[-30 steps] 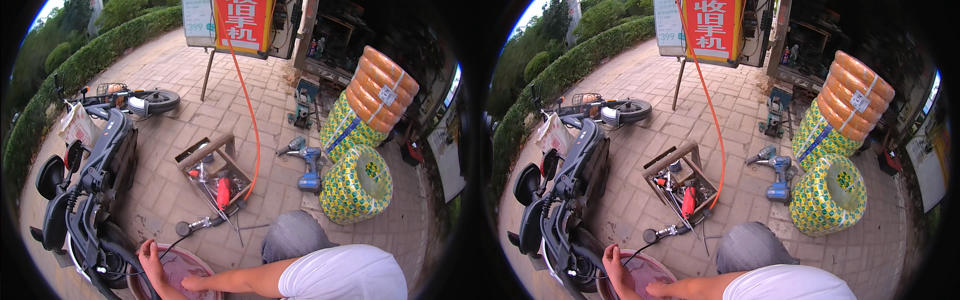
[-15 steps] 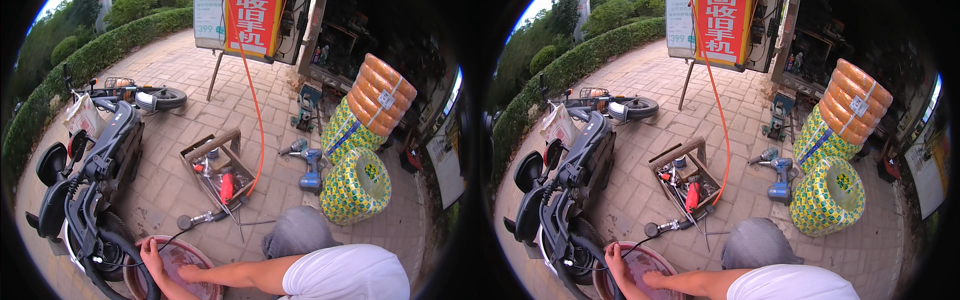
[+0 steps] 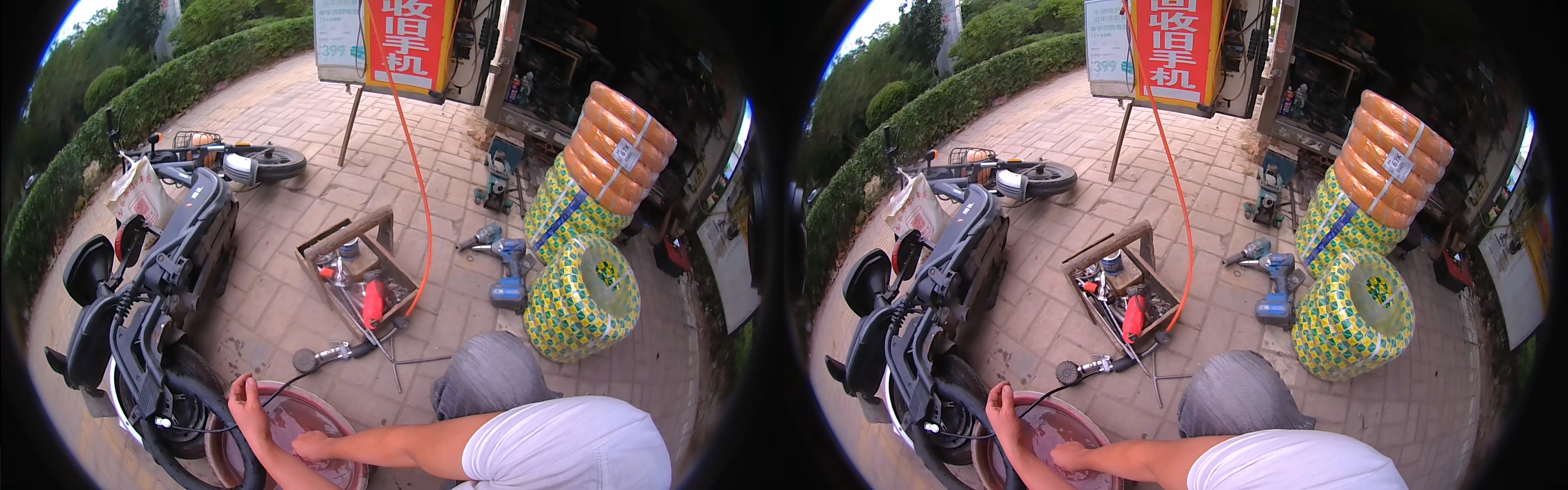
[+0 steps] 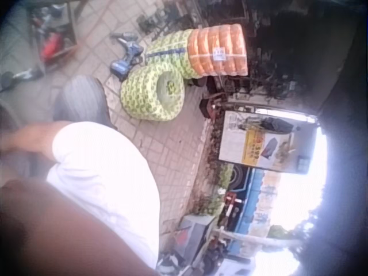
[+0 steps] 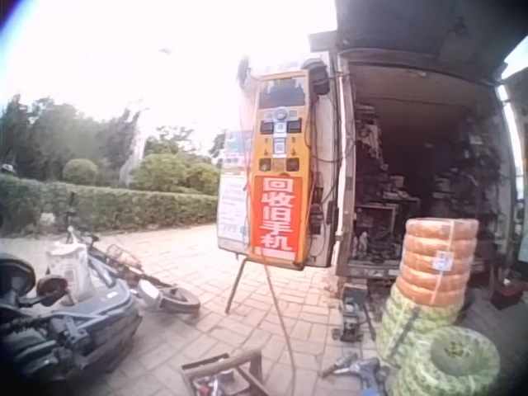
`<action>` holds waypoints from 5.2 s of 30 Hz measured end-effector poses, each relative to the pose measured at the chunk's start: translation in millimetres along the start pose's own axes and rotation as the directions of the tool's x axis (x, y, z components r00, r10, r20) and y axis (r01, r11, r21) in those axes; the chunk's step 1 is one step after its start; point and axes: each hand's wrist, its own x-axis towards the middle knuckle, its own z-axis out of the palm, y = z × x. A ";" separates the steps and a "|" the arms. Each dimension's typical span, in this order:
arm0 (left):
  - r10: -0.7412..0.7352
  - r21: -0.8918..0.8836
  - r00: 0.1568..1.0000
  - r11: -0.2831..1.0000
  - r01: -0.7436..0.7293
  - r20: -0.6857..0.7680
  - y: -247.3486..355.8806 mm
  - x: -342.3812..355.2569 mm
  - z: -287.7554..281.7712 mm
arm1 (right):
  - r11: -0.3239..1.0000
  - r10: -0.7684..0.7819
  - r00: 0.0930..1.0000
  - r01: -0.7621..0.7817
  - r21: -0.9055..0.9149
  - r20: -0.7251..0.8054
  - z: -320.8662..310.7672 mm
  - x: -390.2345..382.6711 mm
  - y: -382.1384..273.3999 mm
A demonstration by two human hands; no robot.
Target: The person repairs a scooter tire by submerging it in water to locate a leak, then uses a tool to puncture the tire, applies a patch, and secures it. The person also opens the scooter seat to access the battery compartment.
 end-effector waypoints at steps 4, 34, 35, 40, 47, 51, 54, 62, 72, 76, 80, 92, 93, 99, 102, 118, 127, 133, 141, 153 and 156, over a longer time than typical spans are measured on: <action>0.034 0.066 0.998 0.997 -0.037 0.054 6.2 4.0 5.5 | 0.993 0.113 0.992 -0.110 0.050 -0.058 -6.0 -4.9 0.1; -0.269 0.725 0.939 0.688 0.031 0.216 117.9 155.7 24.4 | 0.790 0.263 0.954 -0.128 0.600 -0.142 -108.8 -49.2 -31.5; -0.300 0.424 0.943 0.880 0.215 0.146 117.5 169.3 13.7 | 0.787 0.251 0.957 -0.115 0.607 -0.144 -107.0 -48.3 -38.5; -0.160 0.472 0.970 0.880 0.056 0.182 137.3 123.2 53.3 | 0.713 0.312 0.943 -0.150 0.685 -0.119 -68.7 -21.0 -57.4; -0.067 0.090 0.989 0.993 0.079 -0.132 65.9 42.7 17.5 | 0.252 0.010 0.977 -0.207 0.945 0.211 -97.7 9.6 -24.5; -0.167 -0.198 0.762 0.979 0.051 -0.625 10.2 -63.8 -65.1 | -0.117 -0.330 0.858 -0.451 0.885 0.393 -76.5 7.4 -41.1; -0.386 -0.464 0.744 0.878 0.116 -0.545 -28.0 -95.0 -61.2 | -0.306 -0.447 0.814 -0.529 0.791 0.372 -68.8 5.2 -30.2; -0.213 -0.643 0.942 0.766 -0.005 -0.261 -48.7 -114.6 -41.0 | -0.410 -0.562 0.767 -0.583 0.701 0.309 -54.4 4.4 -24.6; -0.434 -0.609 0.851 0.772 0.182 -0.297 -65.6 -77.5 1.0 | -0.343 -0.224 0.916 -0.394 0.853 0.334 -64.0 6.1 9.1; -0.468 -0.580 0.858 0.766 0.275 -0.210 -85.0 -78.0 2.1 | -0.192 -0.060 0.918 -0.395 0.898 0.391 -68.9 7.3 6.7; -0.545 -0.550 0.810 0.753 0.361 -0.215 -99.3 -79.5 0.6 | -0.009 0.103 0.938 -0.331 0.943 0.331 -47.8 9.5 11.9; -0.571 -0.379 0.676 0.819 0.431 -0.466 -159.6 -91.5 -5.3 | 0.916 0.275 0.871 -0.108 0.387 -0.408 -14.1 21.7 33.7; -0.538 -0.337 0.690 0.842 0.421 -0.484 -171.2 -95.2 -9.9 | 0.938 0.252 0.850 -0.097 0.332 -0.463 -10.0 23.2 35.9; -0.384 0.056 0.784 0.882 0.467 -0.488 -213.0 -100.1 -27.7 | 0.426 0.278 0.961 -0.110 0.898 -0.014 -5.6 16.2 21.2; -0.356 -0.049 0.889 0.933 0.358 -0.290 -215.0 -100.0 -40.0 | 0.728 -0.042 0.999 0.037 0.685 -0.009 -8.8 4.0 7.5; -0.179 0.190 0.970 0.959 0.209 -0.164 -138.2 -110.7 -26.7 | 0.986 -0.013 1.000 0.009 0.164 0.021 -17.4 24.8 1.7; -0.358 0.159 0.839 0.878 0.452 -0.410 -161.3 -114.6 -30.3 | 0.397 0.449 0.891 -0.272 0.877 0.073 -25.8 32.8 33.2; -0.397 0.350 0.800 0.745 0.567 -0.451 -153.6 -109.3 -33.8 | 0.583 -0.039 0.984 -0.121 0.804 0.176 -42.0 15.9 3.2; -0.361 -0.274 0.932 0.900 0.338 -0.035 -160.0 -98.6 -38.6 | 0.971 -0.237 0.964 0.232 0.056 0.121 -42.2 -1.4 -1.7; -0.485 -0.234 0.873 0.844 0.483 0.051 -162.8 -104.2 -36.8 | 0.671 0.051 0.999 -0.033 0.741 -0.001 -30.6 9.1 25.1; -0.547 -0.656 0.814 0.543 0.524 0.198 -165.9 -102.9 -51.8 | 0.944 -0.195 0.965 0.137 0.299 0.173 -53.6 -10.1 -11.1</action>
